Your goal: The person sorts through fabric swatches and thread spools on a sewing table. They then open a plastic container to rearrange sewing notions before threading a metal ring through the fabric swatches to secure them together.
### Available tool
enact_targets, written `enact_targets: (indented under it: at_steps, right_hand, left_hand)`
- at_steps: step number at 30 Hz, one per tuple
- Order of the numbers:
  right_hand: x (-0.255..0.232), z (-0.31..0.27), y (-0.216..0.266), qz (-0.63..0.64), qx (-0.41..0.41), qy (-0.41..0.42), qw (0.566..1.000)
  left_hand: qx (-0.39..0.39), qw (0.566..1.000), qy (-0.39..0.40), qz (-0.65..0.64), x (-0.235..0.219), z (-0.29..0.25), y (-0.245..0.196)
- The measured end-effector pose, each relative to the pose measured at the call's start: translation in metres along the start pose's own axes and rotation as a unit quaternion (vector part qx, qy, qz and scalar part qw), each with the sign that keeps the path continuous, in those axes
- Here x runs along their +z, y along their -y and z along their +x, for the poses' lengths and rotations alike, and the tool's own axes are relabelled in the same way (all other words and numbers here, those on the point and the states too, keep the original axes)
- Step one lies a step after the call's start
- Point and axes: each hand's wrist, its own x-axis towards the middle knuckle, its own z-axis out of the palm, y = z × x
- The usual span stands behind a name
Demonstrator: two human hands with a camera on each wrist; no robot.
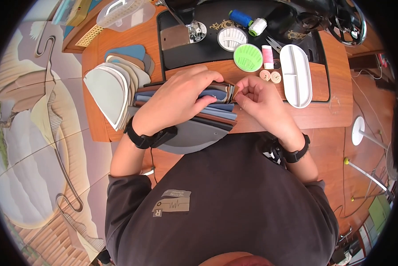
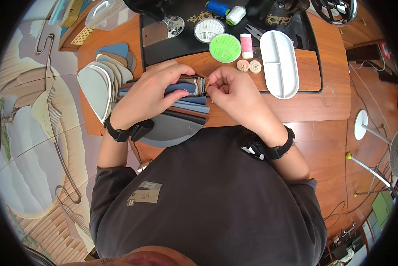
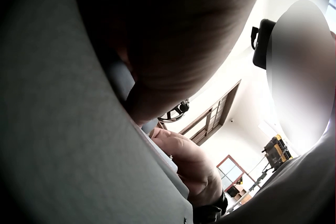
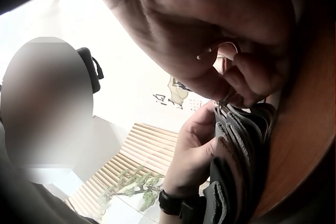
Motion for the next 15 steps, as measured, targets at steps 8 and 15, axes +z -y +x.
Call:
enact_targets:
  at_steps: [8, 15]
  right_hand:
    - [-0.007, 0.012, 0.005, -0.003, -0.005, 0.050, 0.999]
    - [-0.001, 0.004, -0.001, 0.162, 0.057, 0.087, 0.981]
  left_hand:
    - [-0.002, 1.000, -0.009, 0.027, -0.002, -0.001, -0.001]
    - [0.021, 0.999, -0.001, 0.046, -0.007, -0.003, -0.001]
